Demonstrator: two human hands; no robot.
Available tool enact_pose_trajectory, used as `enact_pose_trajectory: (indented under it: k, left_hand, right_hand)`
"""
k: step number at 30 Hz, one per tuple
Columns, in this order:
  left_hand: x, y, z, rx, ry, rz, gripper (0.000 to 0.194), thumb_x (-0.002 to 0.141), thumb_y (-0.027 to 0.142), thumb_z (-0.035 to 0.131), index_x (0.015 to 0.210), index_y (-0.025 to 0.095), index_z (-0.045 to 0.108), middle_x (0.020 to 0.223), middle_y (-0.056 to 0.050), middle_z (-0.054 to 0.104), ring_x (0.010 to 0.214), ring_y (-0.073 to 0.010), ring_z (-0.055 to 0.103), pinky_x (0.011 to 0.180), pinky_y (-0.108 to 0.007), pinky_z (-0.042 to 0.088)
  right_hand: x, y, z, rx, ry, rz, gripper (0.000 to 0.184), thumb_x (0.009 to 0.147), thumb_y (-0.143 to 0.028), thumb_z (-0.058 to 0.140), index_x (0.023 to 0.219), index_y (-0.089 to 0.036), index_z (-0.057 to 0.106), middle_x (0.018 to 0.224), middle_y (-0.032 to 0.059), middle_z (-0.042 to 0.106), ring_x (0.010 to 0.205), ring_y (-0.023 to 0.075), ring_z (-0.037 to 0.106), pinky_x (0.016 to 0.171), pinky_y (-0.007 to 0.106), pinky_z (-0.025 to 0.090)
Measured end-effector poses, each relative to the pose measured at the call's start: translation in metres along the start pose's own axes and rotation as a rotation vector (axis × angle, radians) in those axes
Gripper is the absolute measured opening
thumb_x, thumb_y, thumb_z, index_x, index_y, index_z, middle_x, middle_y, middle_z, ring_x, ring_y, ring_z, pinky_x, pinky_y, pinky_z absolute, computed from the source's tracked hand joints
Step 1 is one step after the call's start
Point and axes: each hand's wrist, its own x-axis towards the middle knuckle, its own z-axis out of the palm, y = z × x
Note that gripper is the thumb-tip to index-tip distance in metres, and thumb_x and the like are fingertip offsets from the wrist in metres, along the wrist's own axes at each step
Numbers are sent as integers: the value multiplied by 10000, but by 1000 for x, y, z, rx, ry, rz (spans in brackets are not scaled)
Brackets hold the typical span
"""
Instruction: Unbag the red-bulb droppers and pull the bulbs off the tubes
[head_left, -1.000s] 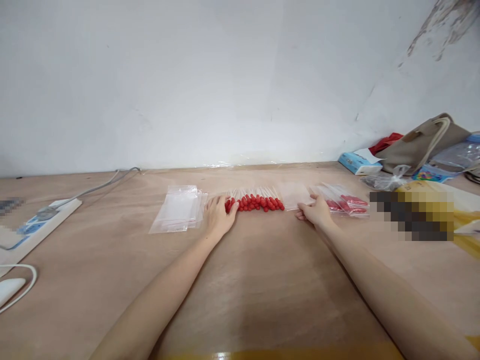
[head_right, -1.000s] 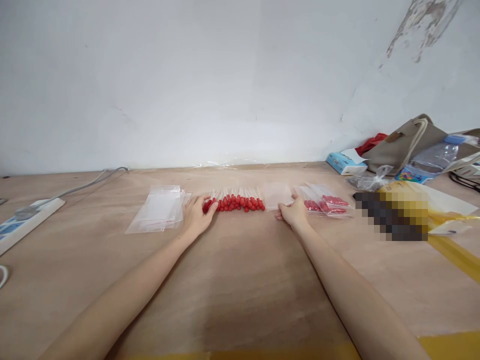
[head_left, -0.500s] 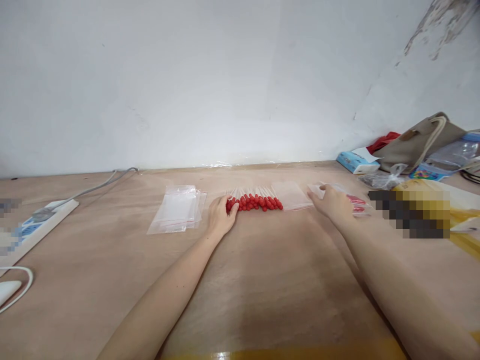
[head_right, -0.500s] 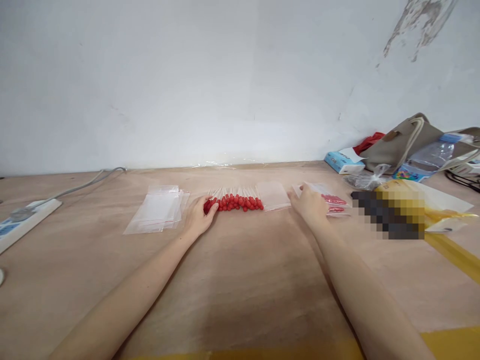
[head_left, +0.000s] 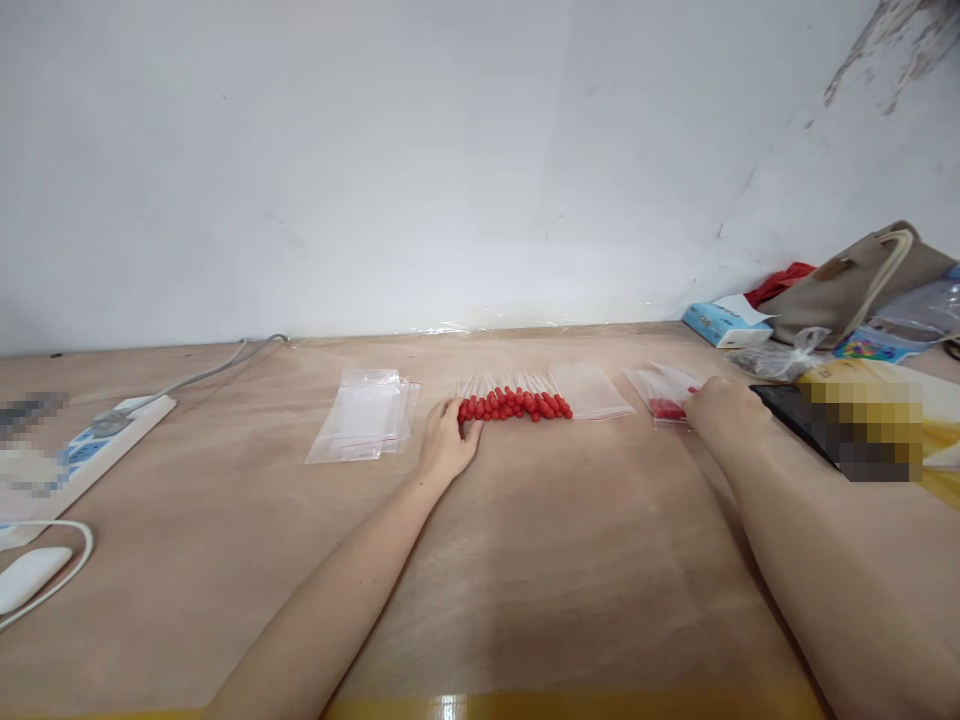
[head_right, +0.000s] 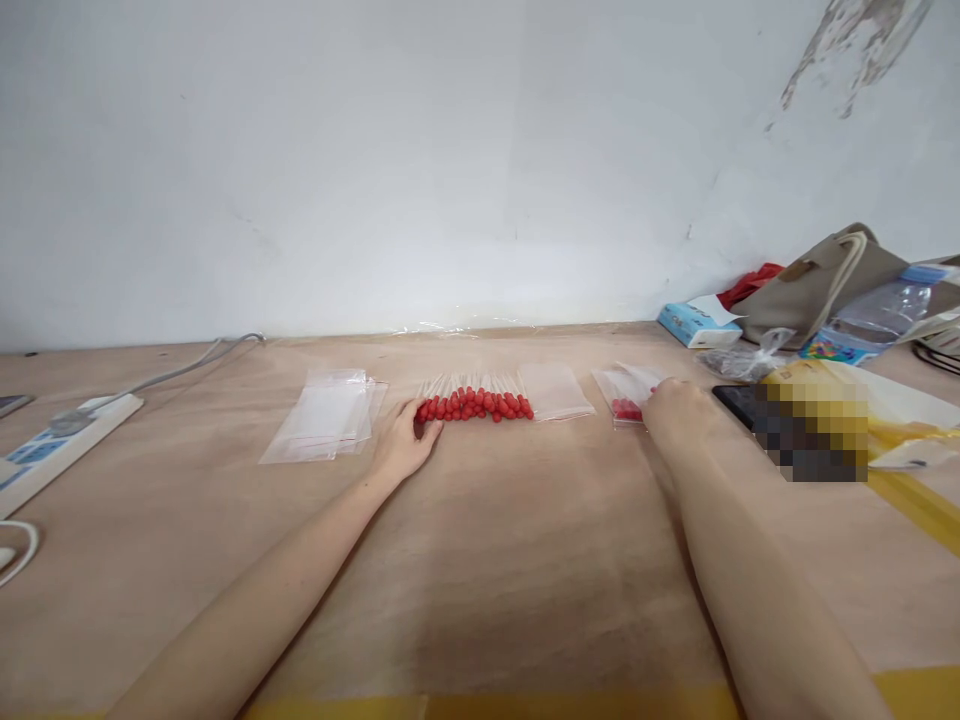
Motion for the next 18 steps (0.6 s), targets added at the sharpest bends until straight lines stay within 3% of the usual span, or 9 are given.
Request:
enact_pose_trajectory:
  k: [5,7,9,11,13,15,18]
  left_hand:
    - [1,3,-4,-45,33,-55,532,714,298,562,1192,132,401,1141,-140,473,1107,-275,425,952,-447,350]
    - [-1,3,-6,-109,78,-84,501,720,257,534,1186,138,391,1171,-135,460,1136,-267,400,975,-447,326]
    - [-7,2,-9,-207,133,-107,428,751,232,477,1166,166,394,1194,-114,454,1154,-247,390,983,-444,316]
    - [-18,-1,-15,-335,161,-133,339,804,253,404,1138,196,404,1192,-87,464,1148,-218,406,970,-420,338]
    - [-32,-6,-24,-450,185,-163,282,853,299,320,1102,207,418,1156,-73,488,1118,-192,441,940,-381,379]
    - [-45,-9,-37,-517,237,-173,290,879,330,247,1066,207,431,1104,-68,510,1078,-180,472,903,-353,413]
    - [-59,-8,-59,-486,295,-95,264,876,351,287,991,208,477,1008,-59,537,1007,-184,506,880,-350,427]
  right_hand:
    - [-14,-31,-29,36,420,73,332,844,-300,317,1019,-116,530,947,191,576,769,249,553,588,345,333]
    - [-21,-50,-46,173,479,2,295,846,-340,343,975,-150,529,851,123,596,722,207,546,602,319,347]
    - [-32,-69,-57,399,461,-106,299,854,-378,334,927,-157,523,762,75,578,692,171,530,631,294,373]
    - [-50,-89,-58,685,224,-229,313,840,-438,349,819,-175,518,686,35,547,624,137,505,596,260,392]
    - [-75,-108,-49,956,-173,-316,337,804,-497,386,728,-186,491,630,8,523,566,119,489,542,236,401]
    - [-103,-123,-32,1091,-533,-357,349,760,-535,445,705,-191,477,613,-4,522,552,114,492,515,226,407]
    - [-137,-138,-7,1184,-849,-326,356,736,-547,480,689,-195,451,575,-30,520,515,105,491,499,227,418]
